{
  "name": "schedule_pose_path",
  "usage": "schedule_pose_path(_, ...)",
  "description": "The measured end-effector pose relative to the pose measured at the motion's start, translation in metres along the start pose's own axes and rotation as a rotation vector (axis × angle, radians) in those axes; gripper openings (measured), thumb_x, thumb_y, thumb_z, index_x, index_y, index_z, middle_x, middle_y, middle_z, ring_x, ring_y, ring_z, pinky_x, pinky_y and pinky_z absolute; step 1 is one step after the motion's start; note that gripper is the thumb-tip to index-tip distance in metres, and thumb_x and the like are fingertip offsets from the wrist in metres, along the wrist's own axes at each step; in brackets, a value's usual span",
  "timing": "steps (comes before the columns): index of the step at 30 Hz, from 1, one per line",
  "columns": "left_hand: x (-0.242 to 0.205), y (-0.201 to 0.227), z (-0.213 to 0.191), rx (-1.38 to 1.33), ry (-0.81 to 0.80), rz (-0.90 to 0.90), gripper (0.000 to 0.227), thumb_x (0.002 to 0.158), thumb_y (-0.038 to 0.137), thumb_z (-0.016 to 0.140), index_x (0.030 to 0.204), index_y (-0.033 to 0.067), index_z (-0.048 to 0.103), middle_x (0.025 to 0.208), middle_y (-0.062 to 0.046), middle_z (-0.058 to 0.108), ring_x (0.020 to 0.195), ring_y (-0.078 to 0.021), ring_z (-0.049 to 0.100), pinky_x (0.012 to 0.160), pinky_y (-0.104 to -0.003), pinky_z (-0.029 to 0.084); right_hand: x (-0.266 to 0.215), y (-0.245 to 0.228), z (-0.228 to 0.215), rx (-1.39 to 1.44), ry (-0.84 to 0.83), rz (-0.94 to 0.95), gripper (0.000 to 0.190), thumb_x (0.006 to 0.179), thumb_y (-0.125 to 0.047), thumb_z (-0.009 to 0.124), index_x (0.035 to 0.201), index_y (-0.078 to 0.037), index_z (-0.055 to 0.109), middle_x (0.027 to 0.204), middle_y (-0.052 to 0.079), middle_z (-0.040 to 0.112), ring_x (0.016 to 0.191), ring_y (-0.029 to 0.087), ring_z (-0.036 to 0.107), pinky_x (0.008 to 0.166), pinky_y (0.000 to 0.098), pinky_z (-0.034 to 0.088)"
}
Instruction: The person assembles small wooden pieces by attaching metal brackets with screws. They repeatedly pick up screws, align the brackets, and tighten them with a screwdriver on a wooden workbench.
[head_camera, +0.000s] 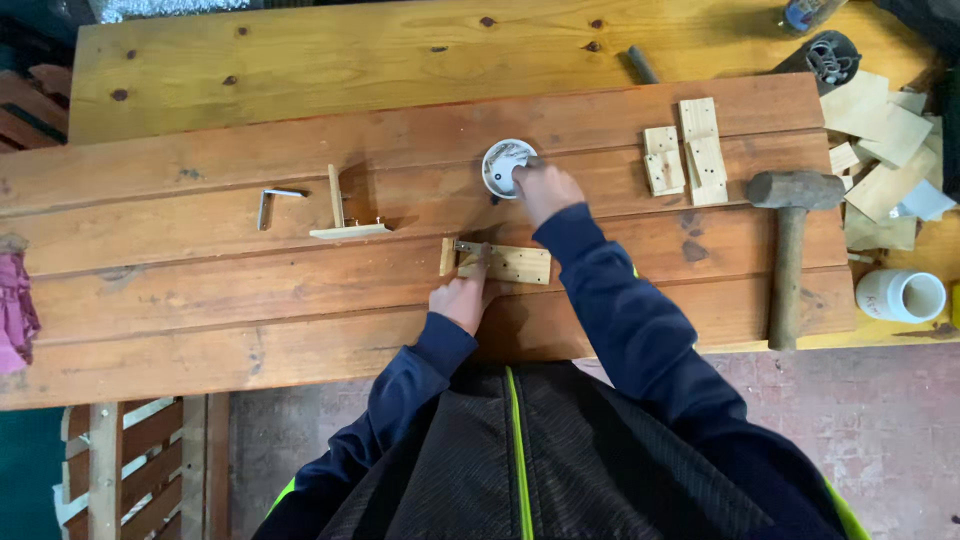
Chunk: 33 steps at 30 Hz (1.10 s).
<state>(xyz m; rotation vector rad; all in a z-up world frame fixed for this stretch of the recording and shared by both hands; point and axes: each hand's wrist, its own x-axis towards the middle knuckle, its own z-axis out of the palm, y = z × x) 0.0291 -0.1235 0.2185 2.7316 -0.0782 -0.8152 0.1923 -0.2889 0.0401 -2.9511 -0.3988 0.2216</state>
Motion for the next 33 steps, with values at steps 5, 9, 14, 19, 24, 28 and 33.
schedule_pose_path(5, 0.059, -0.033, 0.074, -0.022, 0.041, -0.034, 0.049, 0.099, 0.042, 0.05, 0.142, 0.0194, 0.044, 0.106, -0.025, 0.074, 0.103, -0.0449, 0.073, 0.091, -0.055, 0.058, 0.023, -0.003, 0.008, -0.15, -0.005, -0.042, 0.013, 0.09, -0.023, 0.065, 0.087, -0.019, 0.077, 0.078, 0.01, 0.072, 0.074, 0.035, 0.075, 0.065, 0.0448, 0.062)
schedule_pose_path(9, 0.082, -0.057, 0.133, -0.024, 0.16, -0.032, 0.076, 0.096, 0.073, 0.045, 0.161, 0.0404, 0.025, 0.097, -0.022, 0.076, 0.093, -0.0409, 0.076, 0.081, -0.054, 0.061, 0.033, 0.002, 0.031, -0.247, 0.075, -0.196, 0.008, 0.083, -0.011, 0.068, 0.081, -0.012, 0.075, 0.07, 0.01, 0.069, 0.066, 0.036, 0.074, 0.058, 0.0475, 0.06)
schedule_pose_path(14, 0.077, -0.057, 0.128, -0.088, 0.169, -0.026, 0.074, 0.095, 0.072, 0.047, 0.159, 0.0375, 0.031, 0.096, -0.022, 0.075, 0.095, -0.0422, 0.075, 0.081, -0.056, 0.061, 0.006, -0.017, -0.009, -0.209, 0.121, -0.175, 0.017, 0.088, -0.01, 0.061, 0.093, -0.018, 0.076, 0.073, 0.009, 0.072, 0.064, 0.034, 0.075, 0.058, 0.0456, 0.06)
schedule_pose_path(19, 0.078, -0.061, 0.129, -0.119, 0.16, -0.054, 0.055, 0.098, 0.061, 0.052, 0.142, 0.0272, 0.056, 0.098, -0.024, 0.076, 0.097, -0.044, 0.074, 0.084, -0.055, 0.061, -0.061, -0.017, -0.024, 0.556, 0.008, -0.23, 0.012, 0.097, -0.013, 0.063, 0.103, -0.007, 0.072, 0.074, 0.017, 0.074, 0.061, 0.037, 0.073, 0.064, 0.0481, 0.058)
schedule_pose_path(24, 0.086, -0.065, 0.136, -0.167, 0.204, 0.02, 0.066, 0.101, 0.053, 0.054, 0.16, 0.0379, 0.028, 0.091, -0.019, 0.075, 0.093, -0.0398, 0.075, 0.079, -0.054, 0.062, -0.098, -0.008, 0.03, 1.028, -0.103, 0.035, 0.018, 0.097, -0.009, 0.066, 0.11, 0.003, 0.069, 0.103, 0.022, 0.073, 0.053, 0.021, 0.072, 0.05, 0.0321, 0.06)
schedule_pose_path(28, 0.092, -0.071, 0.142, -0.213, 0.177, 0.034, 0.071, 0.098, 0.067, 0.051, 0.16, 0.0372, 0.032, 0.091, -0.021, 0.075, 0.095, -0.0402, 0.074, 0.08, -0.054, 0.061, -0.091, -0.015, 0.038, 0.959, -0.082, -0.006, 0.015, 0.099, -0.014, 0.066, 0.11, -0.005, 0.071, 0.102, 0.014, 0.072, 0.056, 0.018, 0.073, 0.049, 0.0298, 0.059)
schedule_pose_path(33, 0.096, -0.067, 0.145, -0.238, 0.185, -0.042, 0.064, 0.094, 0.069, 0.057, 0.149, 0.0358, 0.05, 0.09, -0.02, 0.075, 0.093, -0.0405, 0.075, 0.078, -0.054, 0.06, -0.088, -0.029, 0.027, 0.659, -0.035, -0.063, 0.016, 0.098, -0.016, 0.067, 0.111, -0.009, 0.072, 0.105, 0.011, 0.075, 0.098, 0.033, 0.074, 0.082, 0.0443, 0.061)
